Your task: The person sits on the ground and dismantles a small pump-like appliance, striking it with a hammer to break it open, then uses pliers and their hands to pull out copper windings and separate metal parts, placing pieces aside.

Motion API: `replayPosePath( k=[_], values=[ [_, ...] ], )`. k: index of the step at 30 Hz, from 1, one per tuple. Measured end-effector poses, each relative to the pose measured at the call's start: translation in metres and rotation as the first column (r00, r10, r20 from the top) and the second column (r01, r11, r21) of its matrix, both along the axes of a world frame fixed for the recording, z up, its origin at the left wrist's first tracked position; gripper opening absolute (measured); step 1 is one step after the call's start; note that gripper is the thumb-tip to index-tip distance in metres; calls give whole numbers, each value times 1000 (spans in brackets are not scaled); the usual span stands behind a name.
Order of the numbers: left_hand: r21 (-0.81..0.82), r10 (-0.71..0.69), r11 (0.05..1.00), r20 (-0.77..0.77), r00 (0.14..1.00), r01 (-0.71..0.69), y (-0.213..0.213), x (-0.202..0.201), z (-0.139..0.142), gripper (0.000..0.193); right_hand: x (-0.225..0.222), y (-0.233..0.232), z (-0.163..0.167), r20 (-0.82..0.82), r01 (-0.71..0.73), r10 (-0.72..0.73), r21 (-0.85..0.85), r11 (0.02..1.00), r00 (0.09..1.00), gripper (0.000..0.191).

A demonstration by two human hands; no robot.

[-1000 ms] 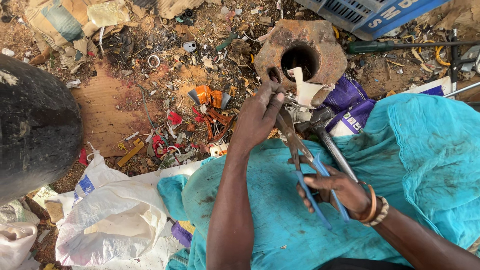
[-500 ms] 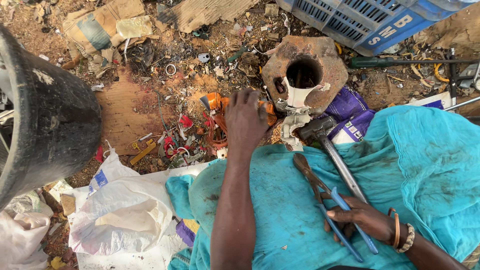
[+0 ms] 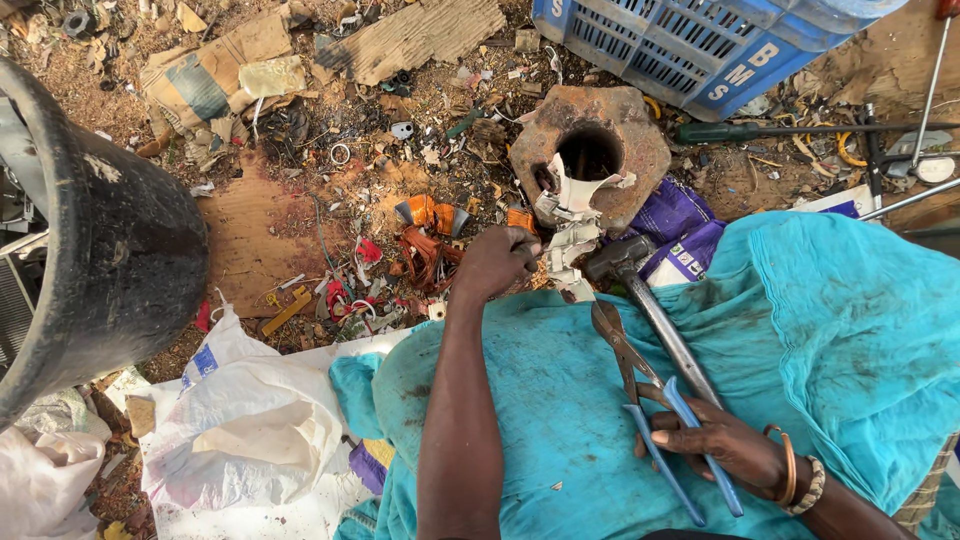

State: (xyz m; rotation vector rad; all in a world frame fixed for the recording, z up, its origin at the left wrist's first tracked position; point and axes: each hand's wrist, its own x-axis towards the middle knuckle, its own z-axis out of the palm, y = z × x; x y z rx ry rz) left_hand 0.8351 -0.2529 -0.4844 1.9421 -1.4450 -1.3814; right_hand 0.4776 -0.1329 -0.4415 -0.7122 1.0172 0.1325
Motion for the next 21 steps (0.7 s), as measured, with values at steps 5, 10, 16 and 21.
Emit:
replayPosePath(
  k=[5,10,16,21],
  values=[
    [-235,40,971,-9,999,-41,-1,-21,18,21,-10,-2,10,154,89,-97,59,994,983,86],
    [-544,84,785,-378,922,-295,-7,-50,24,17,-25,-14,45,185,136,-139,28,990,973,91],
    [-730,-2,676,-139,990,-101,-14,-63,16,16,-17,-24,62,119,174,-171,-15,985,978,92],
    [-659,166,712,-176,970,-241,-13,-59,11,14,-1,-18,51,169,121,-98,-131,984,981,88]
  ],
)
